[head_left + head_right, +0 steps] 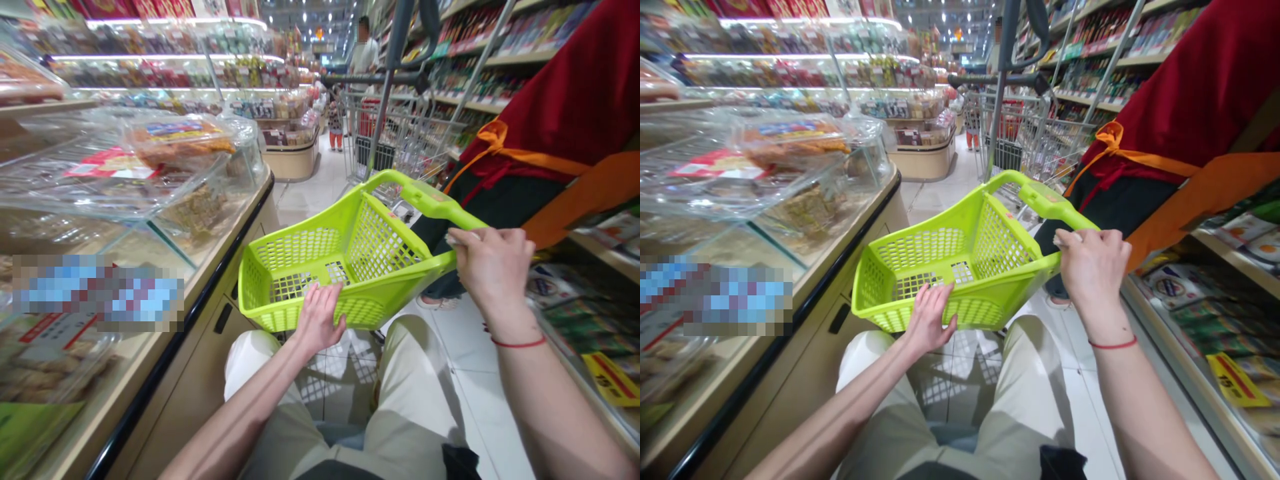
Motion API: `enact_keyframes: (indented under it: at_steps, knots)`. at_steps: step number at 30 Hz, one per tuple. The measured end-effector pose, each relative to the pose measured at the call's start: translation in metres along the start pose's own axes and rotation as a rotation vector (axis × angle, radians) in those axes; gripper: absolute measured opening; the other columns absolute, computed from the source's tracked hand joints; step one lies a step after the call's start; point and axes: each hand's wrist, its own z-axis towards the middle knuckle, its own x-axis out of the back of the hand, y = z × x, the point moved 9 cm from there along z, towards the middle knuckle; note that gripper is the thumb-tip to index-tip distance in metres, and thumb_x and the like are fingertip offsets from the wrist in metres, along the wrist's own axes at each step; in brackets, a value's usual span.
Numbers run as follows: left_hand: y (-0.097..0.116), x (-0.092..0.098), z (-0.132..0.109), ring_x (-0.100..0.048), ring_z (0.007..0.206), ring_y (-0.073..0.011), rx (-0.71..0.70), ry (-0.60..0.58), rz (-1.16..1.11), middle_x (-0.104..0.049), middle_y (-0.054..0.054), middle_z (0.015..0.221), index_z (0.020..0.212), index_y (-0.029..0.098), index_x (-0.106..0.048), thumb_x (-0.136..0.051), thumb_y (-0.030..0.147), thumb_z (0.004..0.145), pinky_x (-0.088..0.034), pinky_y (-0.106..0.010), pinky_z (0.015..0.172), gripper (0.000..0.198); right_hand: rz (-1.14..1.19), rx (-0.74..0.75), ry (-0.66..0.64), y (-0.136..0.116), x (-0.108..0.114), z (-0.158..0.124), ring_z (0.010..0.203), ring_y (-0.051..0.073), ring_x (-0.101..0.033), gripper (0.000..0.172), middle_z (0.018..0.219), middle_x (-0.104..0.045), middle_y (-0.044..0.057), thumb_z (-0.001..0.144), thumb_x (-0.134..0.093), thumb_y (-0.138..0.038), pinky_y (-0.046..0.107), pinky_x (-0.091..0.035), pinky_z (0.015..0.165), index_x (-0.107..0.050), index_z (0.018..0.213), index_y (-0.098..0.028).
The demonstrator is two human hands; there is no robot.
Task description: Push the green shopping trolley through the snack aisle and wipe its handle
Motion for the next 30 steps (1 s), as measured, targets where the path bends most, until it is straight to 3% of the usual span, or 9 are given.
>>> enact_keyframes:
  at_steps: [3,8,14,19,22,25,30]
  knots:
    - [-0.002,0.0,-0.002,-0.055,0.121,-0.0281,-0.006,-0.006,-0.011,-0.061,-0.014,0.126,0.144,0.012,-0.039,-0.053,0.03,0.084,-0.026,-0.049,0.118,0.063,0.053,0.027,0.07,-0.007,-0.004,-0.006,0.113,0.032,-0.052,0.03,0.102,-0.07,0.013,0.095,-0.049,-0.034,0.056,-0.036,0.103,-0.073,0.107,-0.02]
    - [0.0,0.001,-0.003,-0.049,0.132,-0.029,0.021,-0.028,-0.013,-0.058,-0.014,0.135,0.145,0.012,-0.038,-0.053,0.032,0.085,-0.019,-0.05,0.122,0.066,0.163,0.091,0.054,-0.024,-0.009,-0.025,0.109,0.03,-0.058,0.036,0.119,-0.064,0.016,0.094,-0.046,-0.026,0.055,-0.039,0.107,-0.063,0.124,-0.016]
    - [0.019,-0.007,0.01,-0.029,0.148,-0.0314,-0.008,-0.106,-0.026,-0.036,-0.016,0.157,0.153,0.009,-0.024,-0.059,0.034,0.081,-0.008,-0.053,0.125,0.084,0.219,0.149,0.046,-0.053,-0.005,-0.04,0.114,0.032,-0.056,0.04,0.121,-0.061,0.016,0.087,-0.049,-0.017,0.057,-0.042,0.105,-0.06,0.126,-0.017]
    - [0.021,-0.012,0.015,-0.036,0.144,-0.0293,-0.003,-0.114,-0.093,-0.046,-0.014,0.15,0.152,0.012,-0.03,-0.058,0.033,0.082,-0.011,-0.052,0.125,0.078,0.235,0.252,0.066,-0.073,-0.012,-0.055,0.118,0.029,-0.057,0.039,0.123,-0.061,0.016,0.089,-0.047,-0.011,0.053,-0.043,0.107,-0.061,0.125,-0.02]
    - [0.019,-0.012,0.013,-0.038,0.143,-0.0284,0.001,-0.101,-0.124,-0.049,-0.013,0.148,0.15,0.013,-0.034,-0.058,0.032,0.082,-0.012,-0.05,0.126,0.075,0.267,0.266,0.078,-0.06,-0.014,-0.056,0.12,0.026,-0.058,0.039,0.126,-0.062,0.013,0.09,-0.043,-0.007,0.05,-0.044,0.108,-0.063,0.12,-0.021]
    - [0.017,-0.011,0.013,-0.039,0.142,-0.0278,0.005,-0.095,-0.139,-0.049,-0.012,0.148,0.149,0.013,-0.035,-0.058,0.033,0.082,-0.012,-0.049,0.126,0.074,0.268,0.187,0.079,-0.028,-0.013,-0.046,0.126,0.029,-0.056,0.036,0.129,-0.062,0.013,0.092,-0.043,-0.011,0.054,-0.044,0.108,-0.066,0.117,-0.022]
    - [0.017,-0.011,0.014,-0.038,0.143,-0.028,0.005,-0.105,-0.156,-0.048,-0.012,0.149,0.149,0.013,-0.034,-0.058,0.032,0.08,-0.012,-0.049,0.126,0.076,0.24,0.1,0.083,0.009,-0.007,-0.029,0.133,0.033,-0.05,0.031,0.133,-0.061,0.02,0.095,-0.045,-0.017,0.055,-0.039,0.113,-0.069,0.114,-0.015]
